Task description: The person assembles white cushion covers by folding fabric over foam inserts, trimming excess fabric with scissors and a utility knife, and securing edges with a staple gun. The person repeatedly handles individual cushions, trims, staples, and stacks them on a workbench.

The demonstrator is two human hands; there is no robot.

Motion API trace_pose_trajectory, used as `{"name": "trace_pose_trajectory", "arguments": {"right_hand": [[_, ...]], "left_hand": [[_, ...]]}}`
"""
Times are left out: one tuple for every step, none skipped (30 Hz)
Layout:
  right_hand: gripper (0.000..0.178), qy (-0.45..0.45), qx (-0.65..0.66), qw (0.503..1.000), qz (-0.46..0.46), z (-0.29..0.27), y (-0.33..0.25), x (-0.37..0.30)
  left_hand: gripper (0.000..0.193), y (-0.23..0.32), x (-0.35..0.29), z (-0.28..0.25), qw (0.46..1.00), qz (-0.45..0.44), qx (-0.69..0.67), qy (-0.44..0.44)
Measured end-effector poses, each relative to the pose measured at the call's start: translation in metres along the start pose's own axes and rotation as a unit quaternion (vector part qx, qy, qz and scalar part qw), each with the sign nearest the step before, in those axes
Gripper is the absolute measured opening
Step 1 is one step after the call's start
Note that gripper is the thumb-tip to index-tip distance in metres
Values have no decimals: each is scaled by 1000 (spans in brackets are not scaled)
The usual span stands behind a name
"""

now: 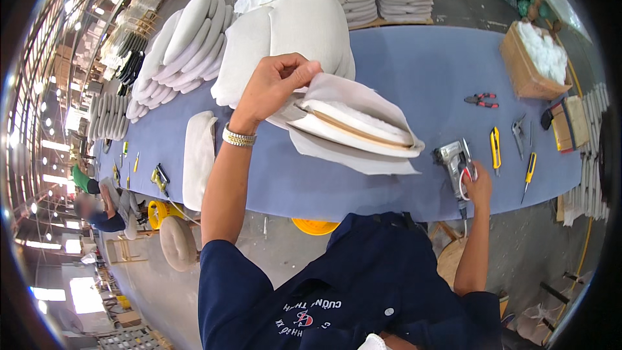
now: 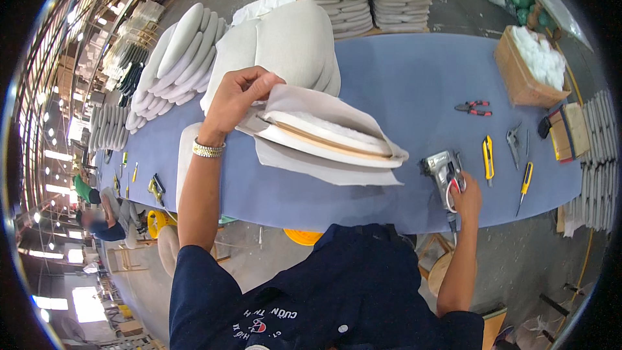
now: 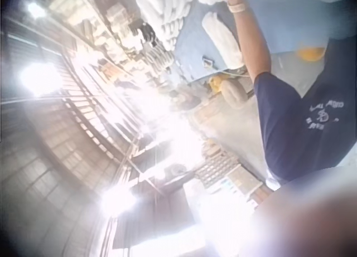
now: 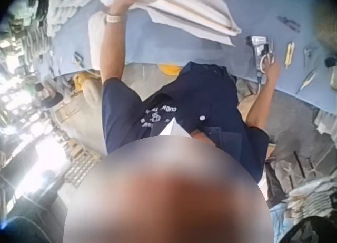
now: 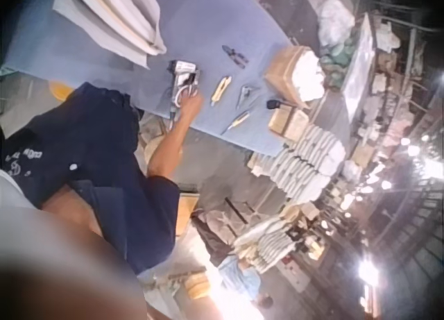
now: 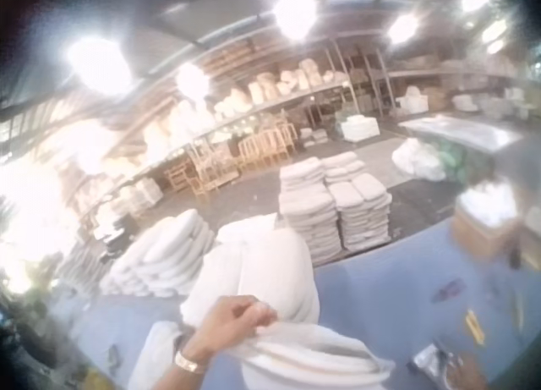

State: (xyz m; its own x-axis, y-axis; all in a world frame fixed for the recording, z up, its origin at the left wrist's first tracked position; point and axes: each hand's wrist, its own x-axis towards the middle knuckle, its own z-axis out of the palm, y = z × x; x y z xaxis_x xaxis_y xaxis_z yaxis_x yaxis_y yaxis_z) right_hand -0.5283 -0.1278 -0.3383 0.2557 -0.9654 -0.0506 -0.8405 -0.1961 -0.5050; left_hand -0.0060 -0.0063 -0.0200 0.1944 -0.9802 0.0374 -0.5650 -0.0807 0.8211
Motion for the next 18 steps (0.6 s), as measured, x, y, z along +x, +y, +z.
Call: {"name": "trace_pose_trajectory", "arguments": {"right_hand": [[61, 20, 33, 999, 4, 35, -5, -9], [61, 39, 28, 999, -6, 34, 7, -1], [61, 43, 37, 998, 12, 21, 11, 9], [60, 47, 45, 997, 31, 6, 14, 15], [60, 48, 65, 995, 51, -1, 0, 19], [56, 32, -26, 998, 48, -14, -11, 27], [50, 42, -17, 998, 48, -35, -48, 28], [44, 58, -12, 997, 50, -54, -82, 32], [38, 61, 166, 984, -1, -63, -104, 38], [32, 57, 338, 938, -54, -68, -127, 42], [23, 66, 369, 924, -72, -75, -173, 38], [19, 87, 367, 912, -158, -87, -223, 27], [16, 90, 365, 896, -237, -97, -263, 18], [16, 84, 375, 875, -294, -103, -296, 13], [16, 77, 385, 850, -350, -103, -323, 11], [16, 80, 414, 837, -350, -99, -344, 14], [16, 82, 442, 821, -351, -97, -358, 17], [15, 102, 431, 821, -360, -94, -367, 19]], "left_hand": [[49, 14, 10, -25, 1000, 10, -6, 13], [52, 12, 12, -21, 998, 19, -49, 44], [55, 10, 12, -13, 992, 24, -96, 74], [59, 8, 13, -5, 989, 29, -113, 92], [60, 11, 14, -3, 988, 23, -108, 107], [60, 14, 15, -1, 987, 17, -104, 121], [60, 16, 15, 1, 986, 9, -99, 137], [61, 19, 20, 5, 984, 17, -97, 147], [62, 24, 24, 11, 983, 25, -96, 154], [63, 28, 27, 17, 982, 30, -94, 159], [63, 33, 28, 22, 983, 34, -73, 166], [64, 41, 29, 25, 983, 37, -52, 172], [64, 45, 33, 32, 983, 44, -36, 174], [64, 48, 35, 36, 984, 49, -16, 171], [63, 52, 37, 39, 984, 55, 6, 168], [63, 56, 42, 43, 984, 65, 24, 165], [63, 59, 46, 47, 987, 63, 35, 146], [63, 63, 47, 49, 988, 59, 49, 133]]}}
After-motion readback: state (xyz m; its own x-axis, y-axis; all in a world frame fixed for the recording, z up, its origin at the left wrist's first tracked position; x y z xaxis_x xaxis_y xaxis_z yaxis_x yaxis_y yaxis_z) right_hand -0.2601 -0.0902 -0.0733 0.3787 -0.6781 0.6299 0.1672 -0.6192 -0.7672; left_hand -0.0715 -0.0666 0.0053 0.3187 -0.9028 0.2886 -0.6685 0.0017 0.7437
